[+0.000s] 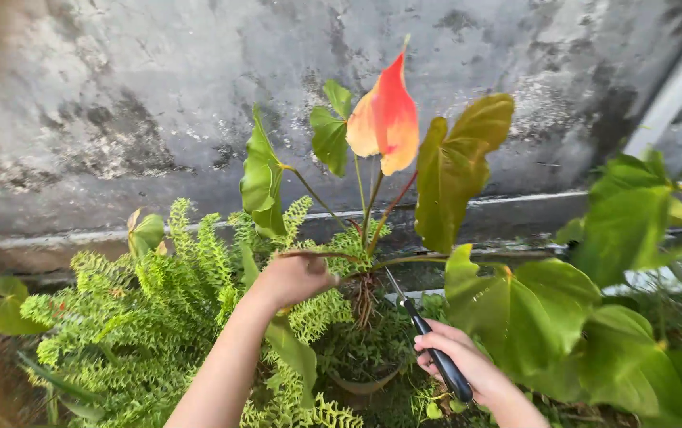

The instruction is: Pruning dried leaves and stems from potted plants and a garden bed using hand pruners.

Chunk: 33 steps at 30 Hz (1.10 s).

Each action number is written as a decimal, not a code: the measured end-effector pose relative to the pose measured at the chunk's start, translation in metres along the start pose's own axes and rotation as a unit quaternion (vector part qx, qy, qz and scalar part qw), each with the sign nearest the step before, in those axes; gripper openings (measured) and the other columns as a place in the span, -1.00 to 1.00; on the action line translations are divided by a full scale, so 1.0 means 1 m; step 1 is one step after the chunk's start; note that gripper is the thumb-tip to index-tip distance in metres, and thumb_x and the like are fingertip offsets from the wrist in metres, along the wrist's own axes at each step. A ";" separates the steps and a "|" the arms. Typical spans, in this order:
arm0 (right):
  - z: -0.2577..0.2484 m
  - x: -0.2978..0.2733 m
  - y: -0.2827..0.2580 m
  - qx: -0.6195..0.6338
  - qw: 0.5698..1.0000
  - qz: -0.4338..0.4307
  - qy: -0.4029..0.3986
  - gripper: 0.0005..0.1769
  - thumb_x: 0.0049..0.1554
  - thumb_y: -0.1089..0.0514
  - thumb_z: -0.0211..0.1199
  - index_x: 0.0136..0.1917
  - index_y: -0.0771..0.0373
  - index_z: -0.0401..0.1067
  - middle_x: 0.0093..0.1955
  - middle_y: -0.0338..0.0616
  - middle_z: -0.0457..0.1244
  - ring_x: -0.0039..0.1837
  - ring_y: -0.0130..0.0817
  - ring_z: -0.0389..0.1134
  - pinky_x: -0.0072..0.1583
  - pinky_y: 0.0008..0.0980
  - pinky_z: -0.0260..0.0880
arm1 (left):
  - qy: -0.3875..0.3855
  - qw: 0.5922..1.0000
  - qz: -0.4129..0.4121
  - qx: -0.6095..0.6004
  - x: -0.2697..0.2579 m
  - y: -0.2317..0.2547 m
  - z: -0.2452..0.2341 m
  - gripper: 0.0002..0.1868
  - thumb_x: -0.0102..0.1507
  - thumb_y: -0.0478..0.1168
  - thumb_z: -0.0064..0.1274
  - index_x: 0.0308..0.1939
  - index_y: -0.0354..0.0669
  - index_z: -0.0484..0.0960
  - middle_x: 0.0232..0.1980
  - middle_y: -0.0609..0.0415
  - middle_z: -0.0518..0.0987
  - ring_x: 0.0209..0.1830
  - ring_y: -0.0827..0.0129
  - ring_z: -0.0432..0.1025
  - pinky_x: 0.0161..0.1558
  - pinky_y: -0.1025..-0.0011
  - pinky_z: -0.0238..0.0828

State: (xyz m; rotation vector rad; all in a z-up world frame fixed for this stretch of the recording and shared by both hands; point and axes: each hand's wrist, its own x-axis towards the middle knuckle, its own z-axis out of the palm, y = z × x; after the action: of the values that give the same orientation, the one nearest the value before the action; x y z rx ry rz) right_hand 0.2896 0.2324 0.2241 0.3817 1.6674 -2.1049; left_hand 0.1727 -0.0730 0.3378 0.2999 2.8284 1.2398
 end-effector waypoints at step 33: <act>-0.013 0.093 0.035 -0.025 0.996 0.088 0.017 -0.55 -0.05 -0.11 0.36 -0.02 0.23 0.45 -0.19 -0.16 0.35 -0.18 -0.37 0.44 -0.22 -0.42 0.40 | 0.304 0.934 -0.168 -0.081 0.016 -0.066 0.118 -0.72 0.23 -0.32 -0.03 -0.08 -0.29 0.75 -0.32 -0.26 0.68 -0.38 0.16 0.60 -0.22 0.21 0.50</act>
State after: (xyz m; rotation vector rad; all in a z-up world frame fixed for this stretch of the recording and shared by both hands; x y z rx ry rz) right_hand 0.2247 0.2236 0.1479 0.5323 1.6385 -1.9350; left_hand 0.1594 -0.0285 0.2097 -0.6627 3.0046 1.6917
